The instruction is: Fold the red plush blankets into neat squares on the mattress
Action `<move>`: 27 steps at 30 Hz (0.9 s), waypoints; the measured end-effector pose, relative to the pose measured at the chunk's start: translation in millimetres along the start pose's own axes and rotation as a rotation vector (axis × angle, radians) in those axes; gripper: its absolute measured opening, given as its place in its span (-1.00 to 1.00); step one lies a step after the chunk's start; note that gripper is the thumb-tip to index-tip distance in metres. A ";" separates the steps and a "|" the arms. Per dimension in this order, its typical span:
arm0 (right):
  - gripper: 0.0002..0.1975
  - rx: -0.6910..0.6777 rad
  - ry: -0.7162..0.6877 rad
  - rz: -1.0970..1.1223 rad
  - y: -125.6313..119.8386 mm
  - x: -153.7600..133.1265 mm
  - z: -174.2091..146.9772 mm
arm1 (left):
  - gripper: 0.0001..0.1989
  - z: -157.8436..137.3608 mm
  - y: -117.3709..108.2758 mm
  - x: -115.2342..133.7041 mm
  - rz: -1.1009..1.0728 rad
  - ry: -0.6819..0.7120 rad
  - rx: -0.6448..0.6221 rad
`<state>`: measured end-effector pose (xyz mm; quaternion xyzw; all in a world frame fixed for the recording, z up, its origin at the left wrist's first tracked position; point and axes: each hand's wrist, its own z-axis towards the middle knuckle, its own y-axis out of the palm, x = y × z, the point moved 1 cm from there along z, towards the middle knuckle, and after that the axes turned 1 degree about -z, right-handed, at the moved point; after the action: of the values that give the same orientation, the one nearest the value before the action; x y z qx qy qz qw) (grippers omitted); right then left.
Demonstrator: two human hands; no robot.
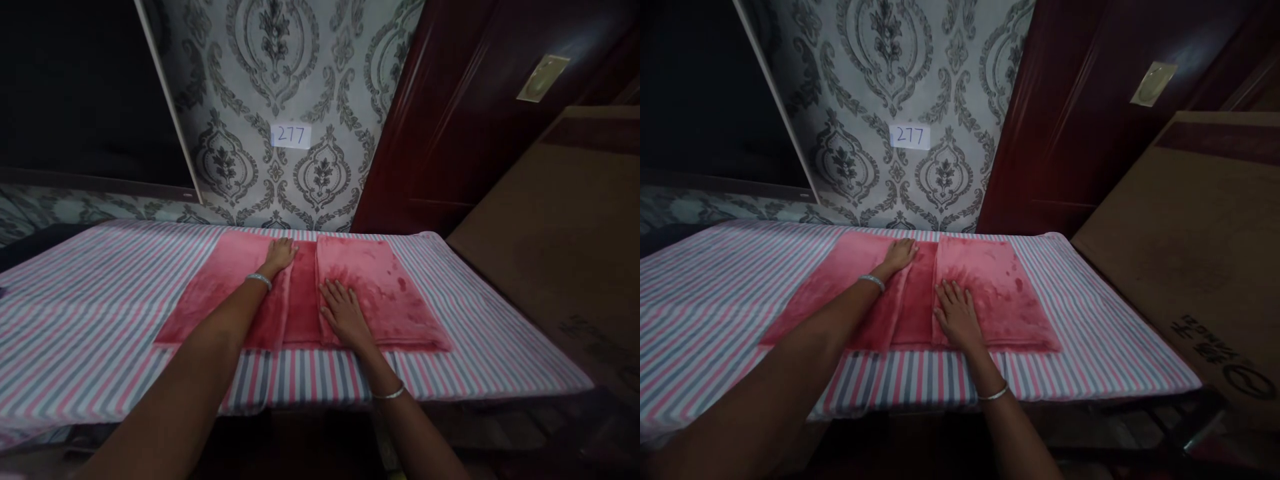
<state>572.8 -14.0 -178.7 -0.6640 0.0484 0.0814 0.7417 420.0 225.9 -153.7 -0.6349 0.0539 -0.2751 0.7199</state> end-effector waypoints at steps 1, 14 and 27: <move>-0.40 -0.004 0.003 0.001 -0.3 -0.3 -0.2 | -0.57 2.1 -1.0 -0.9 -0.001 -0.006 -0.004; -0.40 0.025 -0.006 0.013 4.8 1.1 -0.5 | -0.69 30.5 -15.3 -11.0 0.036 -0.129 -0.029; -0.40 0.018 0.005 -0.002 3.7 -0.5 -1.0 | -0.68 39.2 -20.6 -6.1 -0.056 -0.104 0.097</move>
<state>571.6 -14.6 -182.3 -0.6575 0.0503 0.0788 0.7477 424.8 262.5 -128.6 -0.6140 -0.0148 -0.2641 0.7437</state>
